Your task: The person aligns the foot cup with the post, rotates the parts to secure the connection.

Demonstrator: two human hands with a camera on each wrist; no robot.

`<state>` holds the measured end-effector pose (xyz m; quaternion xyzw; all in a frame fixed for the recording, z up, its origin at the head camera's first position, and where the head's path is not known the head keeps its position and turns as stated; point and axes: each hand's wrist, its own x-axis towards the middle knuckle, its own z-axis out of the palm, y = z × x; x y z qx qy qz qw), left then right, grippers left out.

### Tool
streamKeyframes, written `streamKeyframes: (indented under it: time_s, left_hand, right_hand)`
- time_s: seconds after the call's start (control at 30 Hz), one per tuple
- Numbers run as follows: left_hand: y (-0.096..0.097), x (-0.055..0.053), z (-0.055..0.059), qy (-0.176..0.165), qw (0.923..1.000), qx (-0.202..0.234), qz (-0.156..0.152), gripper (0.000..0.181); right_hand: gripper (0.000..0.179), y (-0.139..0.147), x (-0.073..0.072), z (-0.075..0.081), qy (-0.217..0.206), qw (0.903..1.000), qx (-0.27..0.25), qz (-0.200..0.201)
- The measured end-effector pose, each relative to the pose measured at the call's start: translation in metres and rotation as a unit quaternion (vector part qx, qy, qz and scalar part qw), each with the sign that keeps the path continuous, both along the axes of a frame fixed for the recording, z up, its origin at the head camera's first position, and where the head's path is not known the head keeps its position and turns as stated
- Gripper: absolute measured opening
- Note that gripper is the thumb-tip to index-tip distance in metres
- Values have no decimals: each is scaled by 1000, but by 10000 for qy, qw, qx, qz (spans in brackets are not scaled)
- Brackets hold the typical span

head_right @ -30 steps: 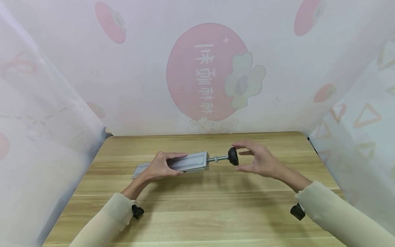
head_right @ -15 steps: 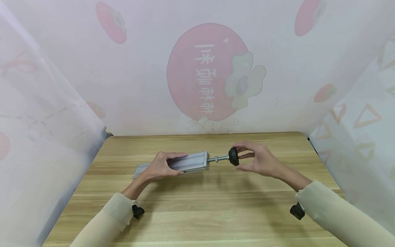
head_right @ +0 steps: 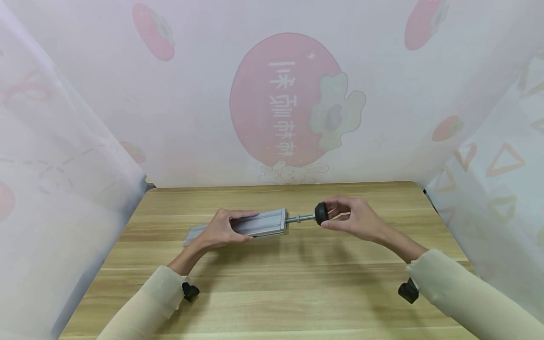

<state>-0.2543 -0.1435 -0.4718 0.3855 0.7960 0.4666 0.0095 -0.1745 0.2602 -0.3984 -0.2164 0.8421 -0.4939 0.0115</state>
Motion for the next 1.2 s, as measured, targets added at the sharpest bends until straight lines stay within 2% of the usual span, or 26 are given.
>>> streamKeyframes:
  time_s: [0.17,0.4,0.73,0.87,0.97,1.1,1.2]
  left_hand:
    - [0,0,0,-22,10000,11,3,62]
    - [1,-1,0,42,10000,-4,-43,62]
    - [-1,0,-1,-4,9999,88,-78,62]
    - [-1,1,-1,-15,10000,17,3,62]
    - [-1,1,0,7,10000,-16,31,62]
    - [-1,1,0,13,10000,2,22,63]
    - [0,1,0,23,10000,28,6,63]
  right_hand:
    - [45,-2,1,2,-275,9991,205,-259]
    - [44,-4,2,4,-966,9945,-53,-394]
    - [46,-3,1,5,-963,9949,117,-260]
    - [49,0,2,3,-351,9989,315,-75]
    - [65,0,1,0,545,9975,393,228]
    - [88,-1,-2,-4,1723,9817,389,705]
    - [94,-2,-3,-5,2161,9713,318,941]
